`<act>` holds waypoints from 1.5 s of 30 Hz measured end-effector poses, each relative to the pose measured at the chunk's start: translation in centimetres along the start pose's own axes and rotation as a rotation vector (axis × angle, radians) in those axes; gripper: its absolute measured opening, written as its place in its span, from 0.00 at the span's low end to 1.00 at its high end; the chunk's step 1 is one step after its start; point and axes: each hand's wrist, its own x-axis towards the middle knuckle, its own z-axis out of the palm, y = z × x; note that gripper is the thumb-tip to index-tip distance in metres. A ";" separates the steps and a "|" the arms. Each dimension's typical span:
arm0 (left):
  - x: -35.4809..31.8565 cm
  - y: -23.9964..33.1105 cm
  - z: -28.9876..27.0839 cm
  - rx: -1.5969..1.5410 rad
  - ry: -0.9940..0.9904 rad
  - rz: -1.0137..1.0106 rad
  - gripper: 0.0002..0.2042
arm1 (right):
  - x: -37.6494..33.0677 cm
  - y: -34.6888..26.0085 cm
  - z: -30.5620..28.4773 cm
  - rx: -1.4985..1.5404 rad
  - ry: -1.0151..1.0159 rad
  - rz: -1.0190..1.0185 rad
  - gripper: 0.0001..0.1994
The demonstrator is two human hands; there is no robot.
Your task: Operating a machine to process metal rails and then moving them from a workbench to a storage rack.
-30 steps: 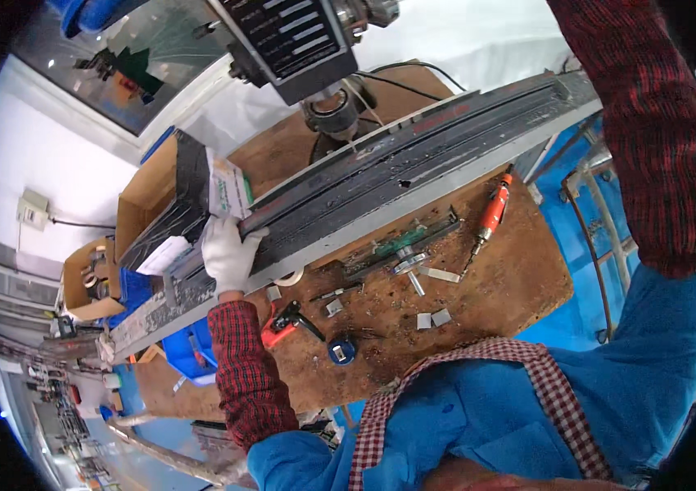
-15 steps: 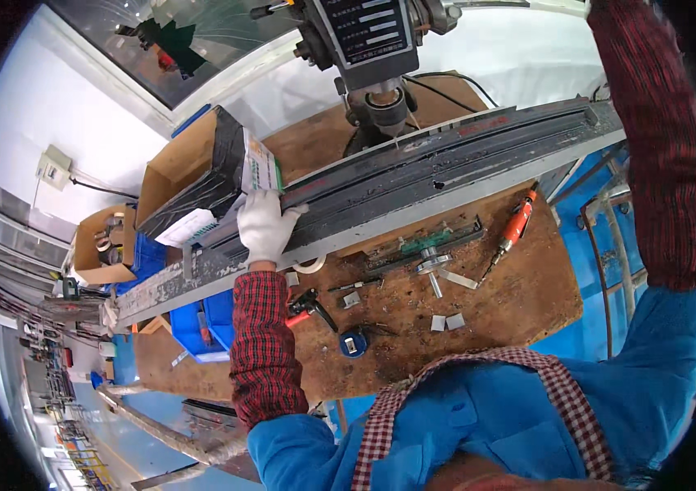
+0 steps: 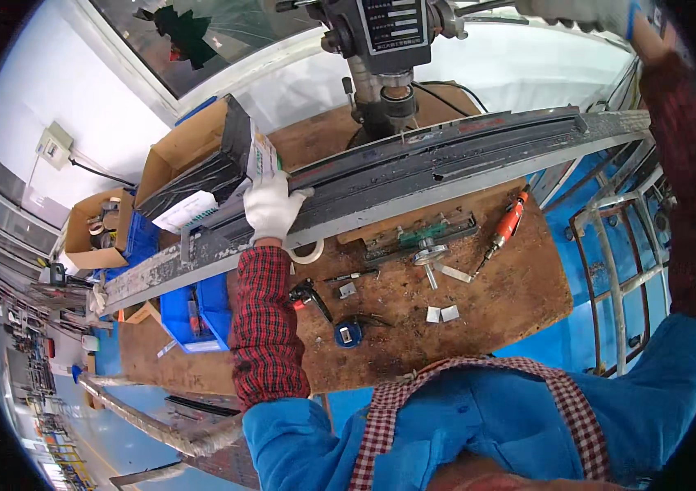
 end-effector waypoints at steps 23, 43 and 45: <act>0.2 0.1 -0.7 -0.024 0.046 0.016 0.19 | 3.9 9.6 16.6 1.163 -0.173 0.110 0.15; 1.0 0.4 -0.2 0.007 -0.040 0.057 0.21 | 14.4 5.6 33.4 1.462 0.574 0.008 0.09; 1.0 0.5 -0.9 0.032 -0.104 0.049 0.20 | 13.2 6.3 32.8 1.356 0.534 0.009 0.10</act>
